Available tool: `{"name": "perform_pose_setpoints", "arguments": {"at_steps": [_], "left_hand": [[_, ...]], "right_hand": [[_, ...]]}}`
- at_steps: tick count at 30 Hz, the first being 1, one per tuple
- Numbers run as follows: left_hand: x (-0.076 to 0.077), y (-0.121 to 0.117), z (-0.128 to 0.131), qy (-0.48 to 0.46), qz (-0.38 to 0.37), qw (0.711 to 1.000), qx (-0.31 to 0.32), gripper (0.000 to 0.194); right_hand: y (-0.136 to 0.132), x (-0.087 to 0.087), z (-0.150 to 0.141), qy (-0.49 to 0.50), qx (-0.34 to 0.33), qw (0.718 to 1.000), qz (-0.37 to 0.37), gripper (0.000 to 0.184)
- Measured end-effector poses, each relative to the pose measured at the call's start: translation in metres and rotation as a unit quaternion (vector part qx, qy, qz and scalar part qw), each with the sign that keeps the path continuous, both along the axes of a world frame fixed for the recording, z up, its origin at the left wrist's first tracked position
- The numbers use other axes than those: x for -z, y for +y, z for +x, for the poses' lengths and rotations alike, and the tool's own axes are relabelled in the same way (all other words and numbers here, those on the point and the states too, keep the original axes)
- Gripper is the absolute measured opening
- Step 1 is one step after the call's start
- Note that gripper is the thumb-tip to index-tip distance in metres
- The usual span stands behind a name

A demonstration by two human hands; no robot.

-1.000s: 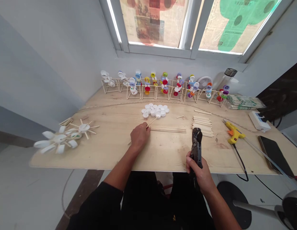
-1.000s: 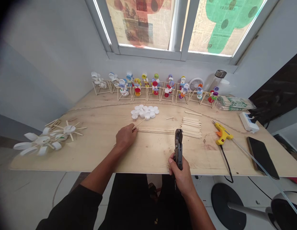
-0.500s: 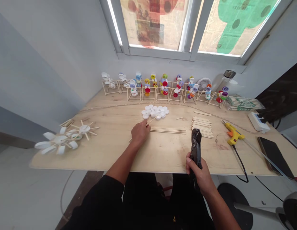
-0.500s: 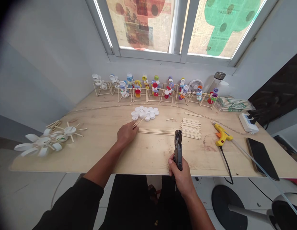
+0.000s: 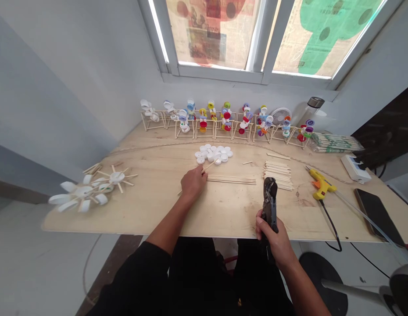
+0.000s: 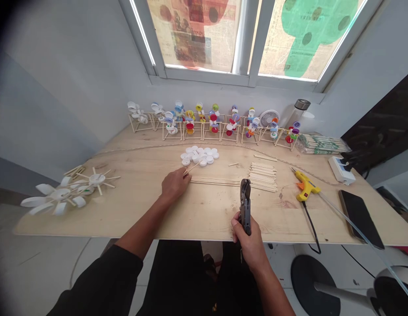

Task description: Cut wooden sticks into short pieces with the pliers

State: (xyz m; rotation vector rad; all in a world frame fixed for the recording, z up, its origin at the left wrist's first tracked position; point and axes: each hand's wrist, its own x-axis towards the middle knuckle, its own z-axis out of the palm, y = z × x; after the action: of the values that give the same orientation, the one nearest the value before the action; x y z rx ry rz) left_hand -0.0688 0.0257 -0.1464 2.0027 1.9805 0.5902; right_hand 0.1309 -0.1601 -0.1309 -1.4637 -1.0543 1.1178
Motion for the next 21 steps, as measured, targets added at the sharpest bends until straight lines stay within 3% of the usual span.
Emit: {"name": "perform_pose_setpoints", "arguments": {"at_steps": [5,10,12,16,18,21], "left_hand": [[-0.004,-0.001,-0.011,-0.126,0.069,0.989,-0.020,0.023],[-0.014,-0.007,-0.024,-0.253,0.145,0.954,-0.062,0.028],[-0.017,-0.013,-0.026,-0.343,0.171,0.921,-0.068,0.031],[-0.017,-0.028,-0.024,-0.553,0.190,0.809,-0.062,0.042],[-0.013,-0.035,-0.024,-0.569,0.172,0.801,-0.066,0.046],[-0.003,-0.043,-0.024,-0.560,0.130,0.815,-0.065,0.049]], "right_hand": [[-0.001,0.000,0.000,-0.003,-0.002,1.000,0.003,0.020],[-0.001,0.002,0.000,0.002,0.004,1.000,-0.002,0.023],[0.000,0.002,0.000,0.006,0.006,1.000,-0.003,0.025],[0.000,0.001,0.000,0.006,0.007,1.000,-0.004,0.026],[0.000,0.001,0.001,0.003,0.010,1.000,-0.005,0.027],[0.000,0.001,0.002,-0.006,0.008,1.000,-0.008,0.027]]}}
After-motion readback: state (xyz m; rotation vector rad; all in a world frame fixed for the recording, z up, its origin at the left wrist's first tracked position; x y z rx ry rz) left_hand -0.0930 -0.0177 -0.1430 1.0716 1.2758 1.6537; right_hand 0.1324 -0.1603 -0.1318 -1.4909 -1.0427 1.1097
